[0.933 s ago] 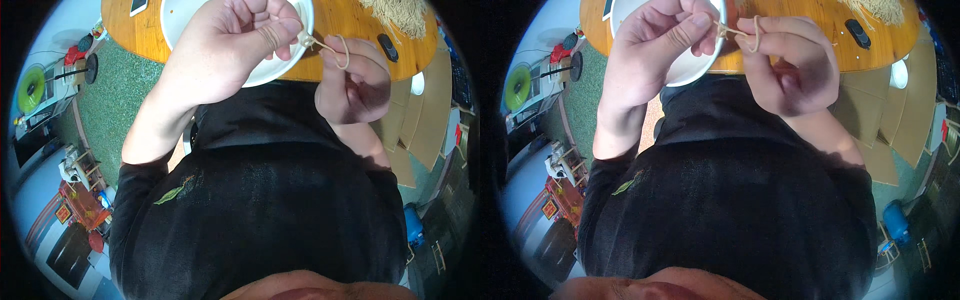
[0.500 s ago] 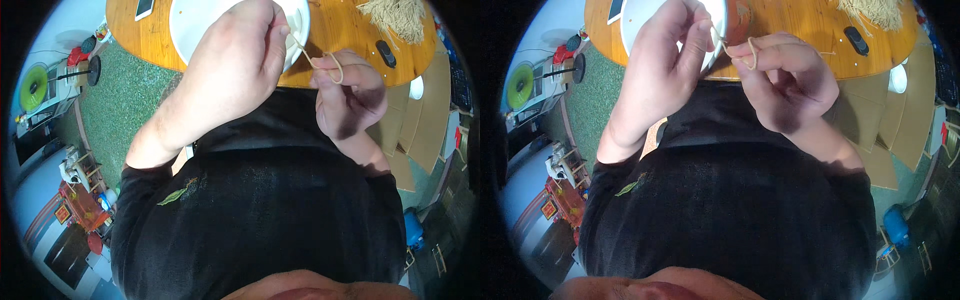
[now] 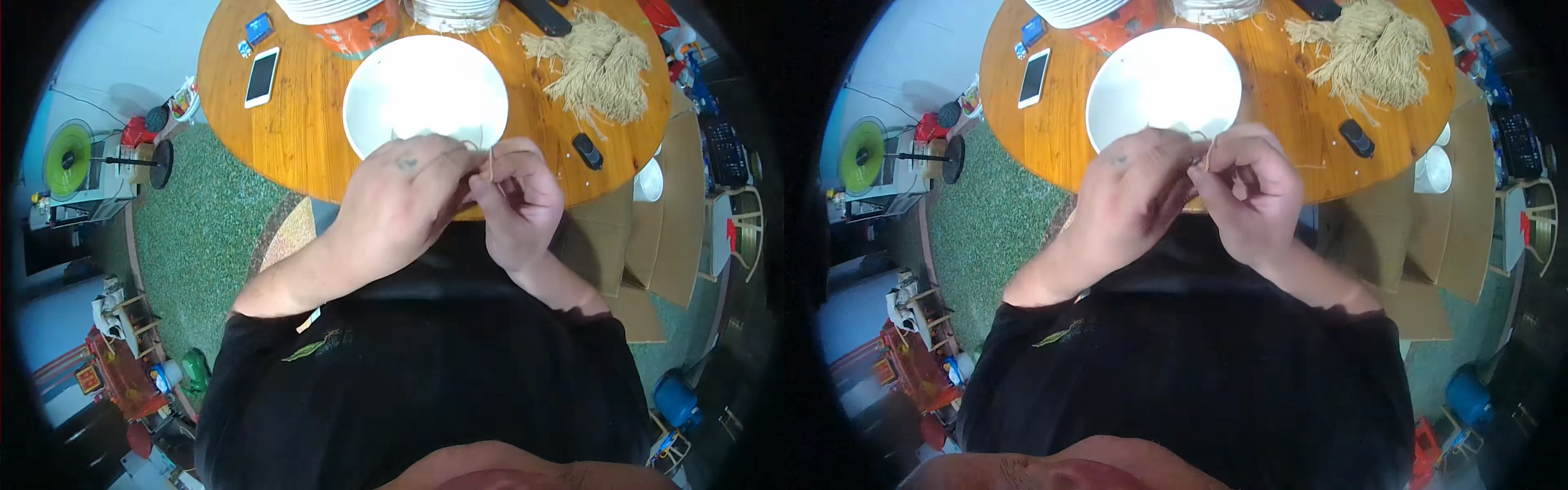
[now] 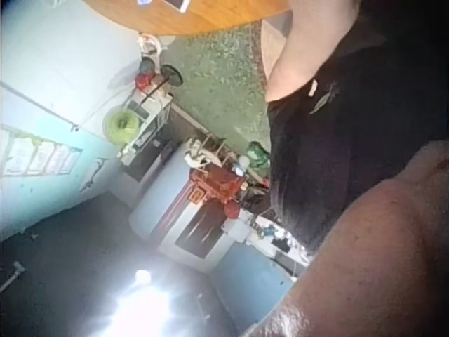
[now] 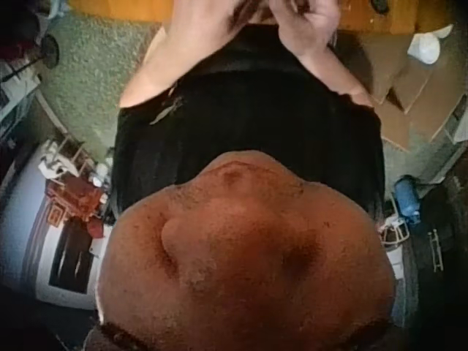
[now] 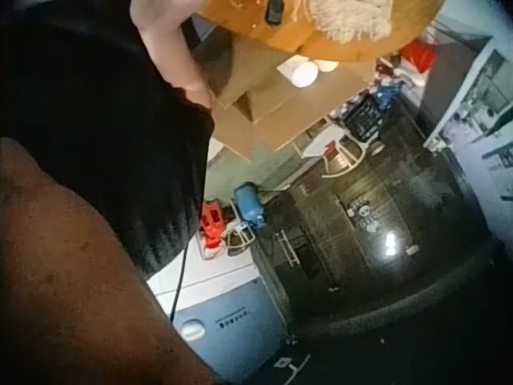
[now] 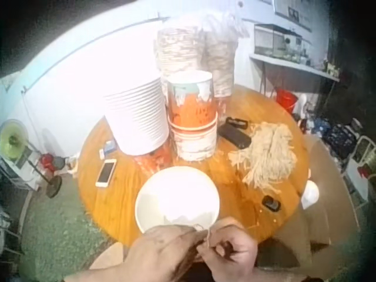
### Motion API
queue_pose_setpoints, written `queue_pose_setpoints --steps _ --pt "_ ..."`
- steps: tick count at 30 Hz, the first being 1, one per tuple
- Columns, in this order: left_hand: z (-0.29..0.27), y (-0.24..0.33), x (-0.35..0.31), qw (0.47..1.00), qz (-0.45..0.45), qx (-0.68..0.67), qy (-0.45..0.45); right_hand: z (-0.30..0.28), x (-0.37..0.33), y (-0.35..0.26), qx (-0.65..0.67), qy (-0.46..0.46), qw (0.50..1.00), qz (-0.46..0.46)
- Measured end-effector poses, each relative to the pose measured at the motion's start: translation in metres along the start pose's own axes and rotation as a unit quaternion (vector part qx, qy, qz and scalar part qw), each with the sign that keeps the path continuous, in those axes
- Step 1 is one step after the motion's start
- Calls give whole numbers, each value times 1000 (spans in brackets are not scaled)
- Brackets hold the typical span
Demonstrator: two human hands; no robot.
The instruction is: Threading string through pre-punched holes in paper cups to attach handles for packaging.
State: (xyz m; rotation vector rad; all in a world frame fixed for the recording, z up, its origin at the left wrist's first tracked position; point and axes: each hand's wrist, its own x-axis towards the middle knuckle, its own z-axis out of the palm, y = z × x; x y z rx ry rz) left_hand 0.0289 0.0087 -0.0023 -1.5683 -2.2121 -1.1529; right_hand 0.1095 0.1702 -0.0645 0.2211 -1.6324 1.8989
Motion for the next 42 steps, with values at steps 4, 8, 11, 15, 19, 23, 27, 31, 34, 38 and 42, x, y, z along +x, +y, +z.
queue_pose_setpoints --steps 4,8,11,15,19,23,27,31,34,38,42 --pt "1 -6 -5 999 10 49 6 -6 -2 8 -34 5 998 -61" --pt "-4 -11 -9 996 33 78 8 -11 -14 23 -131 -3 991 -43" --pt "-13 -13 -13 996 2 89 11 -10 -24 32 -237 -6 971 25" --pt "-26 -19 -22 995 -14 99 -11 -20 -29 29 -294 -69 946 115" --pt "-22 -23 -32 992 -2 127 -2 -29 -28 14 -268 -180 930 177" --pt "-10 -25 -38 983 40 178 11 -12 -30 10 -355 -87 924 109" --pt "-3 -35 -41 977 49 201 55 6 -24 26 -388 -59 914 100" --pt "-13 -50 -50 973 51 209 81 3 -29 30 -344 -158 895 236" --pt "-28 -62 -57 971 74 218 64 2 -35 18 -204 -218 910 288" --pt "-54 -80 -62 974 83 203 52 -16 -24 -27 -134 -299 861 388" --pt "-80 -102 -63 981 109 157 -3 -59 10 -83 -161 -394 817 389"
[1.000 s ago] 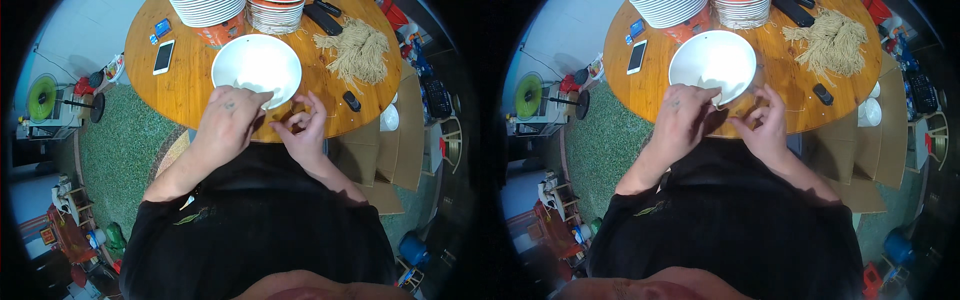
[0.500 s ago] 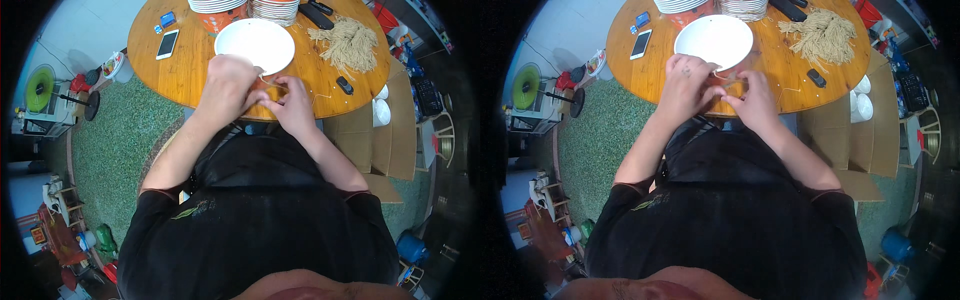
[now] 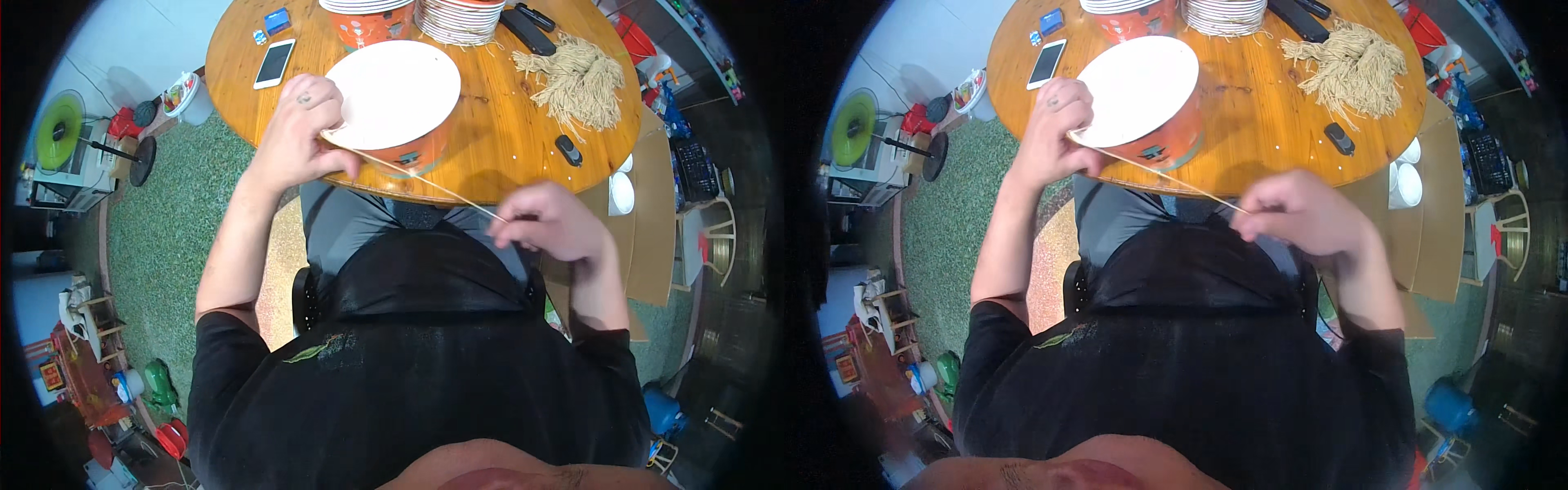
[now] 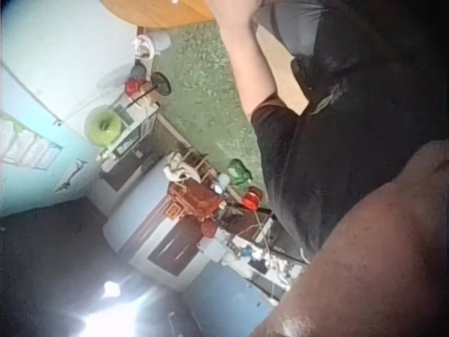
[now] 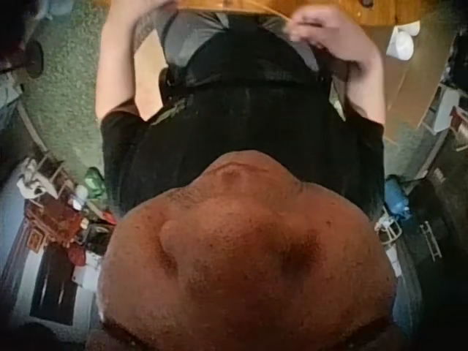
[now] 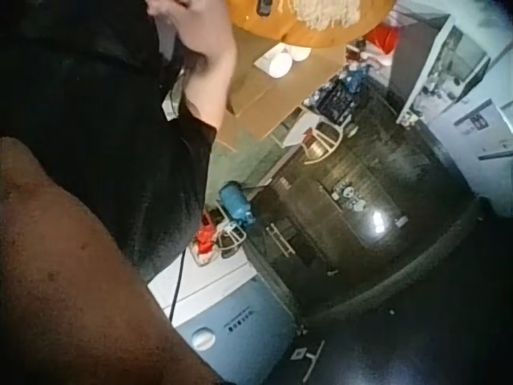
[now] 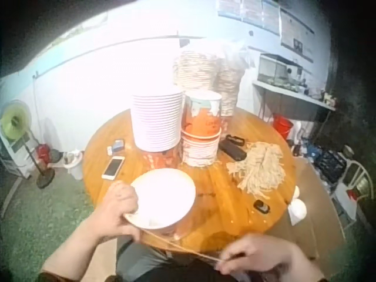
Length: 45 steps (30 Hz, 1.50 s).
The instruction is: Threading string through pre-punched holes in paper cups to attach handles for packaging.
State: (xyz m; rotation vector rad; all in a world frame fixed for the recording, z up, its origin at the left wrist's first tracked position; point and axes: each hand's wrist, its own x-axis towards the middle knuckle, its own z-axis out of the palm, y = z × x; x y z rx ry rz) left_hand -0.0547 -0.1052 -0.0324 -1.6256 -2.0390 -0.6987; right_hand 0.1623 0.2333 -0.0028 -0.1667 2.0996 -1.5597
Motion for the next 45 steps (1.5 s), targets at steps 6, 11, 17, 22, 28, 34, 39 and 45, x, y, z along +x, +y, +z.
queue_pose_setpoints --steps 6,11,17,22,28,34,39,45 --pt "-12 -34 -1 998 35 -48 -10 -52 -9 -21 -14 -160 970 -184" --pt "-11 -55 9 995 48 -90 -23 -40 16 -26 174 -102 905 -374" --pt "-18 -54 6 988 -5 -131 -78 -59 41 -39 205 -194 857 -432" --pt "-35 -52 11 993 -32 -75 -91 -68 44 -52 187 -129 871 -436" --pt "-47 -56 22 995 -49 -19 -84 -51 66 -28 114 100 906 -396" --pt "-26 -22 36 982 -105 -17 157 -20 120 12 265 210 877 -341" --pt "20 51 40 991 -29 -10 131 3 135 39 414 178 837 -311" --pt "67 49 65 993 -86 32 67 -24 120 57 352 112 855 -363"
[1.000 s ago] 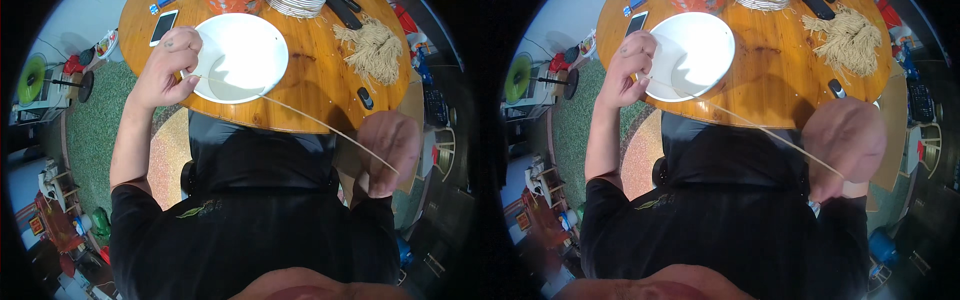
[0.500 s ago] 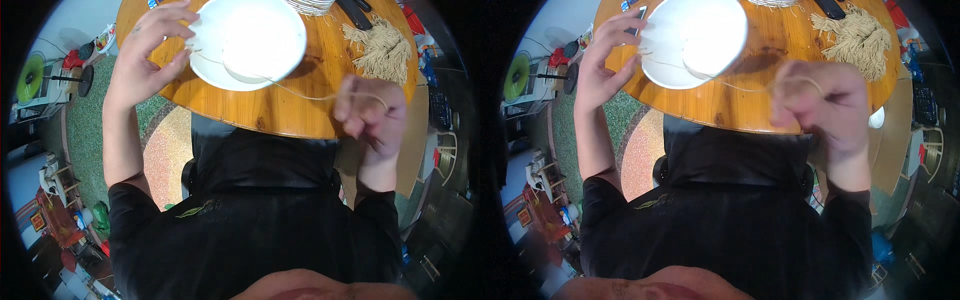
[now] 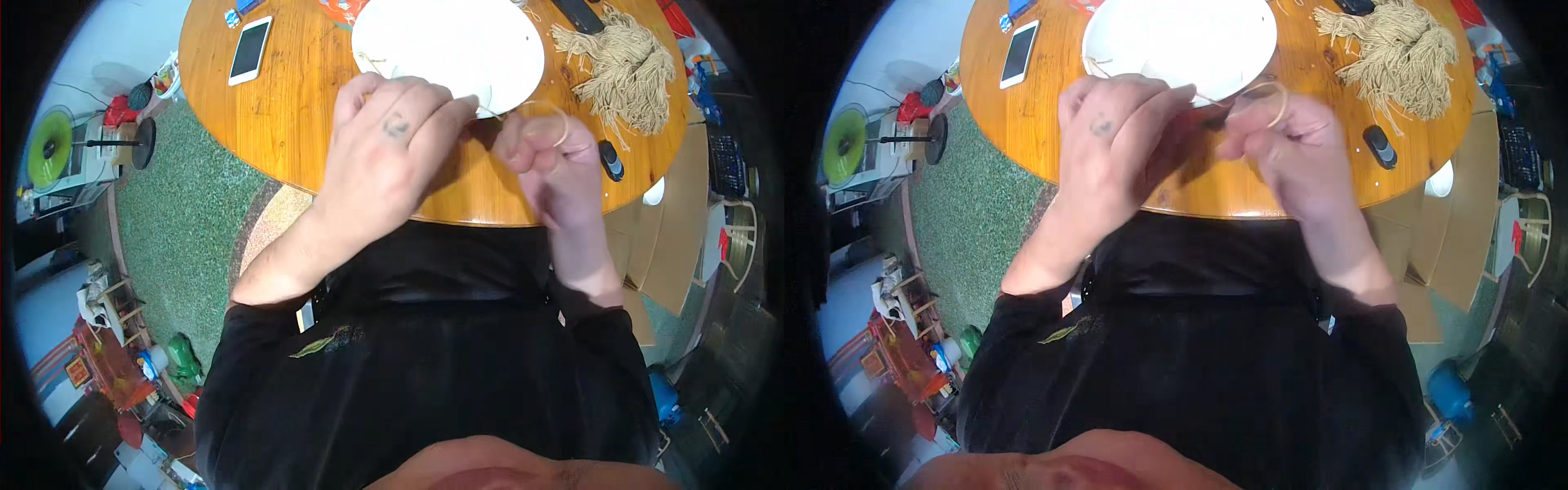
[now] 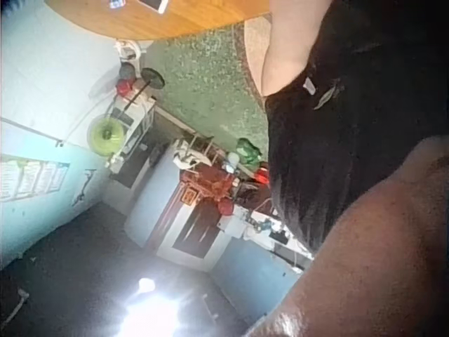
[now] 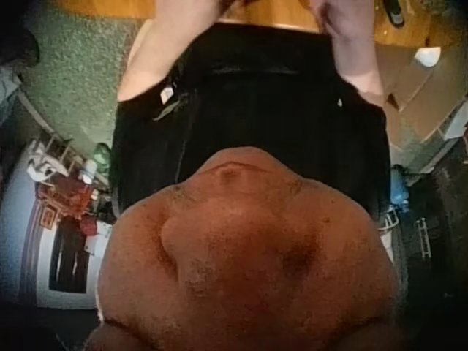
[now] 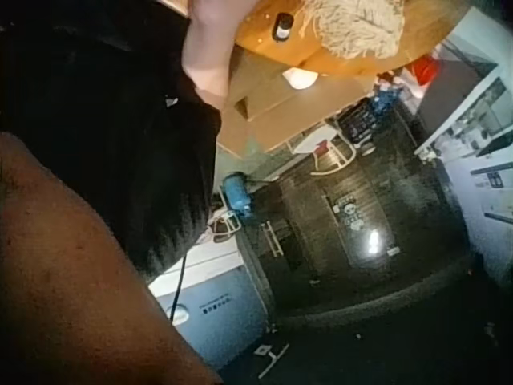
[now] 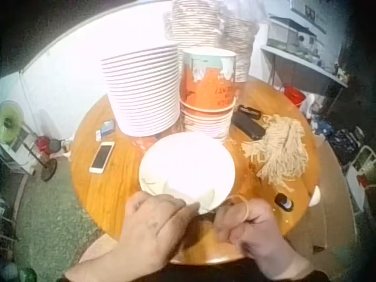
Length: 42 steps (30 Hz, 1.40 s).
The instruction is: Threading string through pre-punched holes in paper cups to attach handles for packaging.
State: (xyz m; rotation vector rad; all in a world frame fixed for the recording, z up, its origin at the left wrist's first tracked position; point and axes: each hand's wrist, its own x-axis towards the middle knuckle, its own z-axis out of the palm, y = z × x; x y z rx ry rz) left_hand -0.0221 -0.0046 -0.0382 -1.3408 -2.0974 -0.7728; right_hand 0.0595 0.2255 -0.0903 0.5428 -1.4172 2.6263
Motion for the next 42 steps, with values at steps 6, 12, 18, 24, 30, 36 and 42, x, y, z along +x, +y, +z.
queue_pose_setpoints --steps 6,12,18,24,30,36,42 --pt "-45 -40 -1 992 0 59 -116 -25 9 -31 126 66 988 -65" --pt "-80 -28 17 981 -29 25 -191 -10 6 10 22 98 994 -30" --pt "-37 12 23 988 -18 -72 -138 12 9 24 134 101 984 53" --pt "-15 14 9 996 41 -49 58 28 -5 24 187 129 971 70" --pt "-2 15 6 995 61 -29 75 42 -3 32 135 86 987 -3" --pt "-5 16 0 994 33 -90 53 54 -11 15 25 193 980 28" --pt "-18 26 -12 994 -15 -99 30 72 -19 8 -314 203 892 -253"
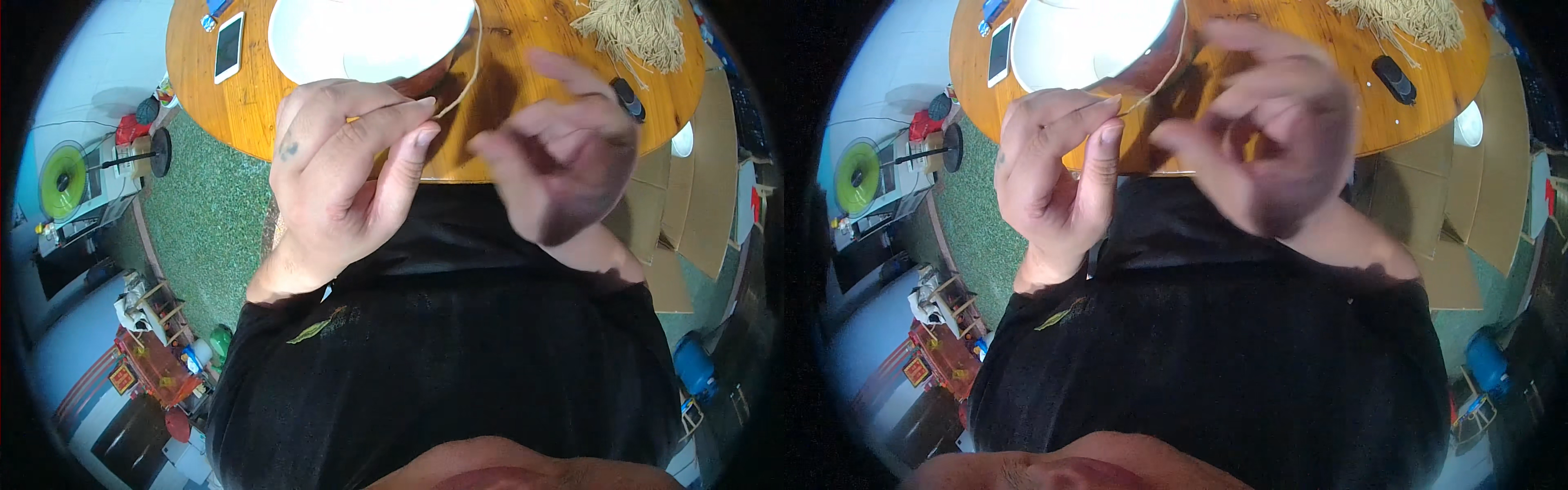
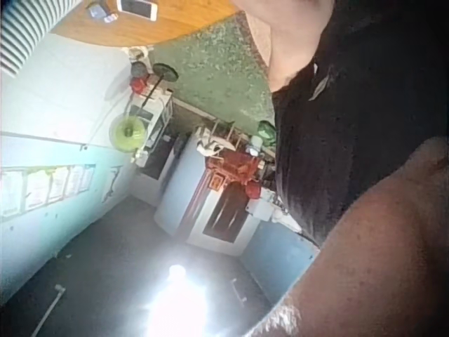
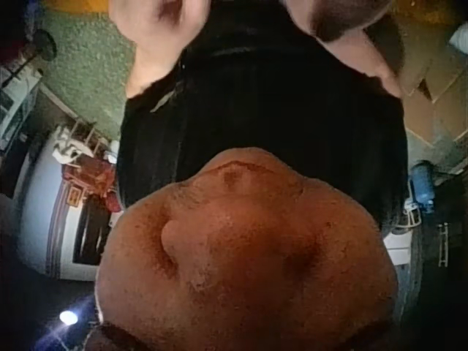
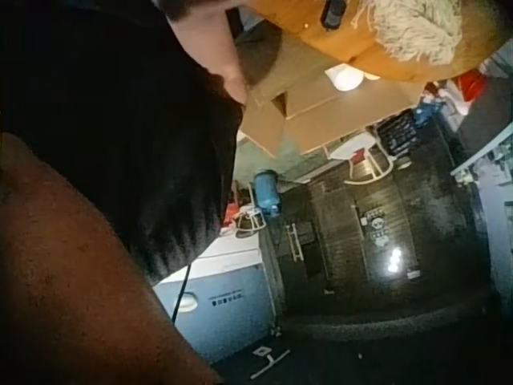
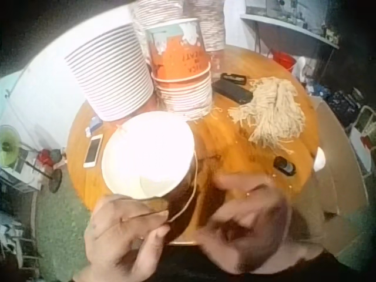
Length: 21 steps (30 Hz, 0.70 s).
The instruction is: Threading string through pre-punched holes in paper cups to attach handles for packaging.
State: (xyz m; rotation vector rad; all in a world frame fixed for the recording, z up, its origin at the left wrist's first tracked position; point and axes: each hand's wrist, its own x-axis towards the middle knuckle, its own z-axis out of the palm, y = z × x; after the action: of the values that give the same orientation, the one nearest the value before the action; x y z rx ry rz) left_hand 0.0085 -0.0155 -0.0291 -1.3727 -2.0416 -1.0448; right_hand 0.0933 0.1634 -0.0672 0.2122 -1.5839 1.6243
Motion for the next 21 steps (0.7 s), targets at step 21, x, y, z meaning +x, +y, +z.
queue_pose_setpoints --steps 21 --pt "5 -6 51 996 -63 17 -61 -9 18 14 -265 -61 960 -62"
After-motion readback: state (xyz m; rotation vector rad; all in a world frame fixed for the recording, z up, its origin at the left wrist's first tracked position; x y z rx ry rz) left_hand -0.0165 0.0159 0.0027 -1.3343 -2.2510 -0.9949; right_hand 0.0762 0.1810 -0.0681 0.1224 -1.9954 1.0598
